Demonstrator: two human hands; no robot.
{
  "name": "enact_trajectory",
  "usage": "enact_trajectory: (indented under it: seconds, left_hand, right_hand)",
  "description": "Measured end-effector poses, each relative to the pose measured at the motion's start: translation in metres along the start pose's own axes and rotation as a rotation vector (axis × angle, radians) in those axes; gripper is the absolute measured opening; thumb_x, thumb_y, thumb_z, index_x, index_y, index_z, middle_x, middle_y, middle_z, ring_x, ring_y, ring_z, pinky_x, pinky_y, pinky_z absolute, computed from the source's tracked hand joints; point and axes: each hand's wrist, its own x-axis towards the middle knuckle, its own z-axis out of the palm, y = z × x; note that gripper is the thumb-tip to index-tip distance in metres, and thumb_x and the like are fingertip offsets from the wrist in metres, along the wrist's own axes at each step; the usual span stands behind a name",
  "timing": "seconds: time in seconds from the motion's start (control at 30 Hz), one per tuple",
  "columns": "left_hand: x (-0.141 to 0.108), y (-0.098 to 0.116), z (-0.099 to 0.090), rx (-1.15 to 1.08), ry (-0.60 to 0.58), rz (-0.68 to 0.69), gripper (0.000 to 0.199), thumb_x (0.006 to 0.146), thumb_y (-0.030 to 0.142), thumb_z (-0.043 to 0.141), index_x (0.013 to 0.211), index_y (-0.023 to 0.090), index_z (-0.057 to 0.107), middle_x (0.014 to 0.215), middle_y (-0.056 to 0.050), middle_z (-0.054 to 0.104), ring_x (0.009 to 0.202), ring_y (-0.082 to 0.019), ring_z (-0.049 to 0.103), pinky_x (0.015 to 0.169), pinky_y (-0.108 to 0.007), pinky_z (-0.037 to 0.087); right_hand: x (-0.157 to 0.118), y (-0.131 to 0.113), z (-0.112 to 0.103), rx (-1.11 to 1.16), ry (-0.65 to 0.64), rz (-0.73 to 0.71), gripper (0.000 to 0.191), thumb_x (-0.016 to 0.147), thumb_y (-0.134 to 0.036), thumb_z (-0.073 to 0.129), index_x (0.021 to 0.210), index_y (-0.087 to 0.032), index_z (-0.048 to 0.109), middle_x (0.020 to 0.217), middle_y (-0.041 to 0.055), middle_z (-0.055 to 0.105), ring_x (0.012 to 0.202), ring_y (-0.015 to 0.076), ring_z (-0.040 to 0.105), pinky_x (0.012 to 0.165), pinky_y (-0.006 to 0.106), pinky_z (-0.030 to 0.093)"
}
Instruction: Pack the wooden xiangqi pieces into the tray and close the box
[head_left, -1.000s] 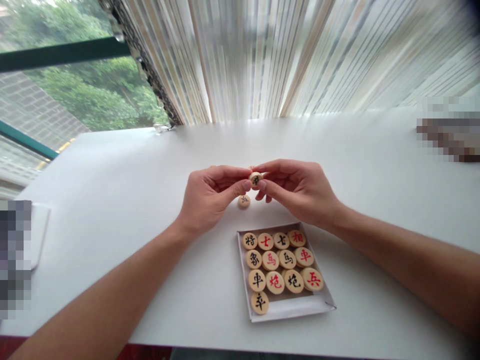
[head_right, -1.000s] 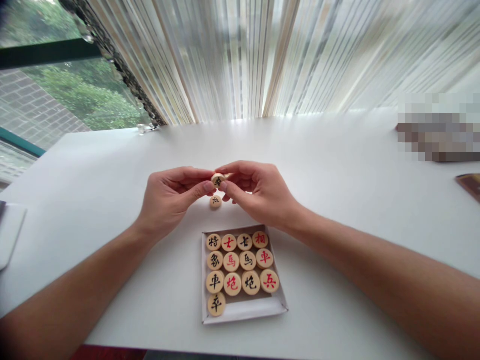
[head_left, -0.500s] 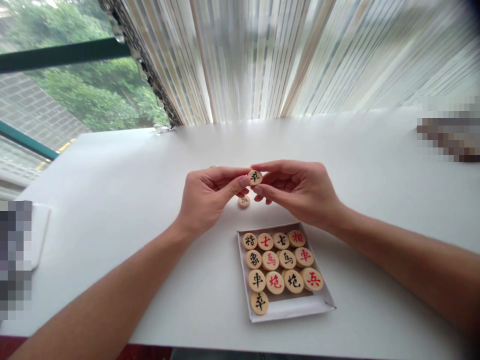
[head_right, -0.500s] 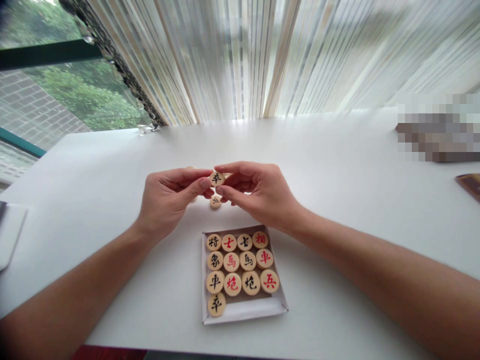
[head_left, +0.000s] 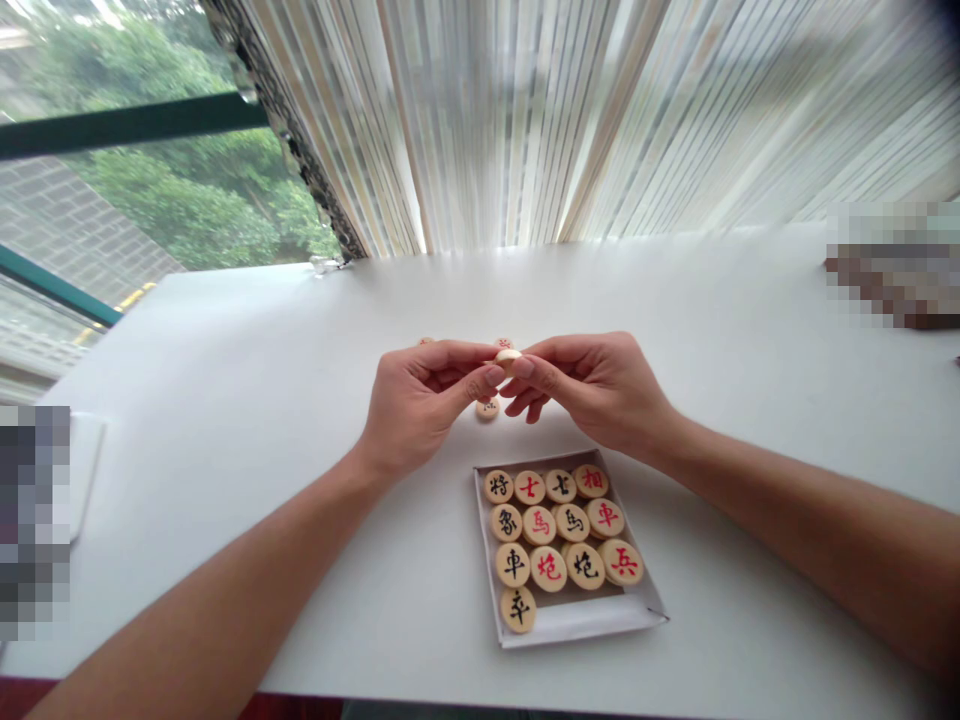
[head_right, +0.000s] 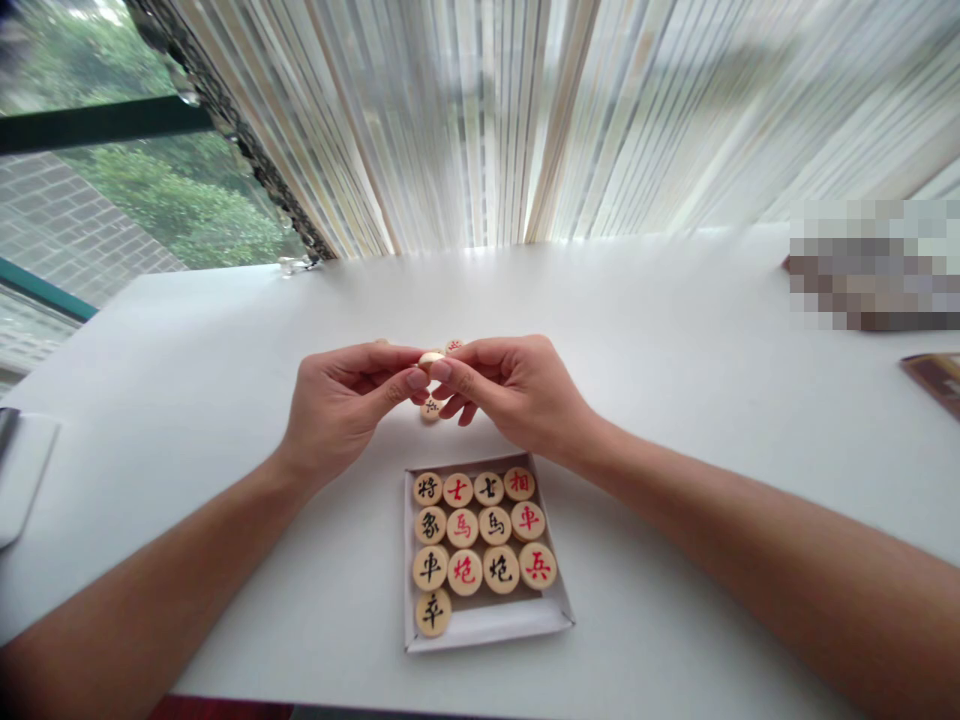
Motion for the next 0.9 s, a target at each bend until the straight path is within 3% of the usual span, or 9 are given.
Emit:
enact_trajectory:
  seconds: [0.3, 0.67, 0.9]
  left_hand:
    - [-0.0013, -0.0018, 0.0007, -0.023, -0.101, 0.000, 0.041, 0.074, 0.028, 0.099, 0.111, 0.018, 0.084, 0.082, -0.004, 0.081, 0.072, -0.016, 0.076, 0.069, -0.026, 0.066]
    - [-0.0054, -0.0050, 0.0000, 0.077, -0.168, 0.080, 0.035, 0.084, 0.029, 0.093, 0.115, 0.018, 0.083, 0.089, -0.006, 0.081, 0.080, -0.018, 0.078, 0.079, -0.031, 0.067]
    - [-0.0062, -0.0055, 0.0013, 0.173, -0.168, 0.191, 0.028, 0.087, 0.026, 0.090, 0.111, 0.017, 0.083, 0.094, -0.007, 0.081, 0.081, -0.018, 0.079, 0.078, -0.031, 0.067]
  right_hand:
    - [0.0011, -0.0026, -0.0007, 0.093, -0.063, 0.125, 0.044, 0.089, -0.059, 0.083, 0.081, -0.016, 0.080, 0.072, 0.0058, 0.079, 0.059, 0.0157, 0.075, 0.052, 0.025, 0.060]
    - [-0.0006, -0.0048, 0.0008, 0.042, -0.118, 0.198, 0.044, 0.081, -0.054, 0.092, 0.072, -0.017, 0.071, 0.064, 0.0015, 0.071, 0.052, 0.0113, 0.062, 0.049, 0.024, 0.050]
    - [-0.0019, -0.0025, 0.0000, -0.003, -0.139, 0.174, 0.044, 0.087, -0.052, 0.087, 0.068, -0.016, 0.069, 0.058, 0.0005, 0.068, 0.049, 0.0099, 0.059, 0.048, 0.022, 0.045]
